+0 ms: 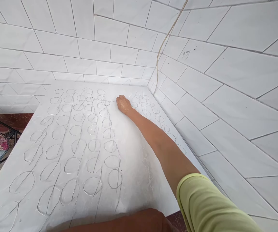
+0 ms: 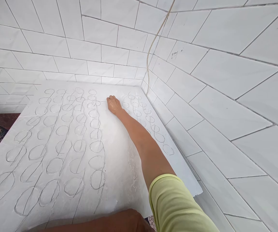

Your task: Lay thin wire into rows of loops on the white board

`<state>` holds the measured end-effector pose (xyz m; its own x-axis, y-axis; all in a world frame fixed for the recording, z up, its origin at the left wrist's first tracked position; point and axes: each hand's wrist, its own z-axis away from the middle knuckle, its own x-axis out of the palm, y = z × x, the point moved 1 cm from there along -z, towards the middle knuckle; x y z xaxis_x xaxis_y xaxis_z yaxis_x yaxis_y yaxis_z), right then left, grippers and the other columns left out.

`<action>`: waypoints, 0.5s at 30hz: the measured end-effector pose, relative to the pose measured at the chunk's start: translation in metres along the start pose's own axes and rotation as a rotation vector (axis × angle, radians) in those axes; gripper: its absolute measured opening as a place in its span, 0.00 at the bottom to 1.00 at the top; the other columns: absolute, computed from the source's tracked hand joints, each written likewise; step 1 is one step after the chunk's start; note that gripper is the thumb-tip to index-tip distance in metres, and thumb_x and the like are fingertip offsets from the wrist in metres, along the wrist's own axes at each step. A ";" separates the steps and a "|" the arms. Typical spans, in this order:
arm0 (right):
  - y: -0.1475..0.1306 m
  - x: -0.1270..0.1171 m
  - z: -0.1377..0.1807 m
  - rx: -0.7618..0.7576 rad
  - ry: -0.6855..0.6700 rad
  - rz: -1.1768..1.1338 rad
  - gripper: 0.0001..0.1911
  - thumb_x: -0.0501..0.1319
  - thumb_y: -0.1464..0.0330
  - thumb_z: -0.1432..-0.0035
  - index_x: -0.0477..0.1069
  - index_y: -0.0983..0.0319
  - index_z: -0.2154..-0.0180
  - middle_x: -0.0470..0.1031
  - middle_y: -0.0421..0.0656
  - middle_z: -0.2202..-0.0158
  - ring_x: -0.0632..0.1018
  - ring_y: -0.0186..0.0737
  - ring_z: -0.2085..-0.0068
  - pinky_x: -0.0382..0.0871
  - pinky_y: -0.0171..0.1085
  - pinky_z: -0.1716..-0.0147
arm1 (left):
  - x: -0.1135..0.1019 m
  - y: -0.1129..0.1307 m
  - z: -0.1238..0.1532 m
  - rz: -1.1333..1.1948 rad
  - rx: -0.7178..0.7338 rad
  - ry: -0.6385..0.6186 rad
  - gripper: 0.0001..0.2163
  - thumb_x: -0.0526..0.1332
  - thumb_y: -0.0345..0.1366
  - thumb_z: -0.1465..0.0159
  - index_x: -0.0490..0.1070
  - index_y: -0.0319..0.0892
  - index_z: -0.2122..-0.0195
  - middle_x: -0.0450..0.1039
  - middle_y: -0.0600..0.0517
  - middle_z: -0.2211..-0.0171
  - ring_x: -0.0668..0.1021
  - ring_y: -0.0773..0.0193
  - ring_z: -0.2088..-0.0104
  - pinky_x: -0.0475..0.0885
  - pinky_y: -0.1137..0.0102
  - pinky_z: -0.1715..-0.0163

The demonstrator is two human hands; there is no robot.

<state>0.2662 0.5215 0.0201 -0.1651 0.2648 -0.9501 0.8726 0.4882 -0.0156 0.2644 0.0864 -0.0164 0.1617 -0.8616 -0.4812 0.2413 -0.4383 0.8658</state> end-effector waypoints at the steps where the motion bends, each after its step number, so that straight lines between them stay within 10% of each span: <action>1: 0.000 0.000 0.001 0.005 0.003 -0.011 0.15 0.46 0.76 0.31 0.70 0.64 0.56 0.70 0.53 0.54 0.68 0.49 0.54 0.67 0.45 0.58 | 0.003 -0.002 -0.001 0.000 0.011 0.014 0.16 0.57 0.47 0.30 0.68 0.43 0.72 0.63 0.56 0.79 0.68 0.66 0.75 0.62 0.72 0.72; 15: 0.004 -0.006 -0.009 -0.026 -0.087 -0.075 0.11 0.49 0.72 0.30 0.69 0.63 0.58 0.71 0.52 0.53 0.72 0.47 0.54 0.68 0.43 0.56 | -0.003 0.006 0.002 -0.037 0.000 -0.013 0.16 0.54 0.46 0.29 0.73 0.43 0.67 0.67 0.55 0.77 0.69 0.67 0.76 0.60 0.72 0.74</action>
<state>0.2662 0.5292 0.0285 -0.1884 0.1541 -0.9699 0.8469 0.5256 -0.0810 0.2631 0.0857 -0.0097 0.1401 -0.8481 -0.5109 0.2469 -0.4698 0.8475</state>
